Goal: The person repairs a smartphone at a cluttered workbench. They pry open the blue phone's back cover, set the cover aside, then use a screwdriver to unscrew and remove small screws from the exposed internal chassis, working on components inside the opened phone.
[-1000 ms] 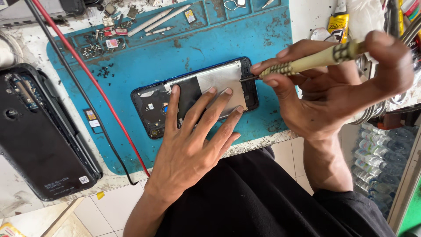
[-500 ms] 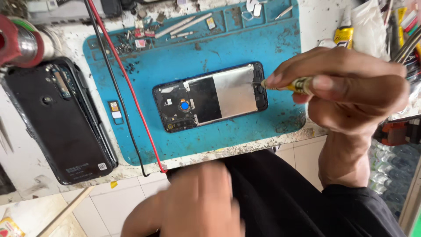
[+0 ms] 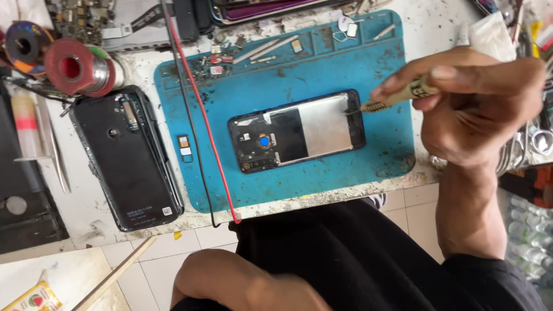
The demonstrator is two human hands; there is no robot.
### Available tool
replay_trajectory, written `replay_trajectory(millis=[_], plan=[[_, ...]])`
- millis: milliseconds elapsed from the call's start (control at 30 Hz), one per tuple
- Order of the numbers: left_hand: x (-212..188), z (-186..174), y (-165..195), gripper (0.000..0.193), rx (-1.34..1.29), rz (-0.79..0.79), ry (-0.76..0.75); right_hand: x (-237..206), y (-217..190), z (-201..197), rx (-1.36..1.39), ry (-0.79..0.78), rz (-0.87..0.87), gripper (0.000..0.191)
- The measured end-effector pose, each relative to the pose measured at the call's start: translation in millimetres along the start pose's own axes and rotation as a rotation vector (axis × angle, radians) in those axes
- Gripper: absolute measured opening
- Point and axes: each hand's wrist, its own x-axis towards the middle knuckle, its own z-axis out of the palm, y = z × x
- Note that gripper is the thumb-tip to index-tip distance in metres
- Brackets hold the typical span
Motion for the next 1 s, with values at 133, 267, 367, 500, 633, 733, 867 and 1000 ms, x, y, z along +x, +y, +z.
replay_trajectory(millis=[133,267,367,500,633,733,867,1000], plan=[[1.7,2.7,-28.8,0.048,0.505,-0.153,-0.009,-1.7,2.5,-0.5,0.004,0.031,0.025,0.020],[-17.2,-6.1,-57.0,0.052,1.081,-0.441,0.020,0.1,1.0,-0.8,0.036,0.061,0.083,0.016],[-26.0,-8.5,-72.1,0.059,1.202,-0.515,0.045,4.0,-3.5,1.4,0.066,0.058,0.122,0.014],[-29.7,-6.8,-80.4,0.053,1.176,-0.589,0.088,7.7,-6.3,9.9,0.036,0.046,0.054,0.023],[-33.8,-10.1,-81.4,0.045,1.132,-0.588,0.137,5.8,-10.6,12.5,0.138,0.104,0.096,0.022],[-35.0,-12.2,-82.9,0.045,1.113,-0.570,0.161,4.5,-13.4,10.3,0.132,0.052,0.167,0.010],[-36.1,-11.6,-83.1,0.045,1.110,-0.578,0.157,6.6,-7.9,11.7,0.073,0.083,0.032,0.027],[-38.0,-11.0,-85.1,0.045,1.107,-0.572,0.163,6.4,-4.9,11.5,0.183,0.123,0.138,0.022]])
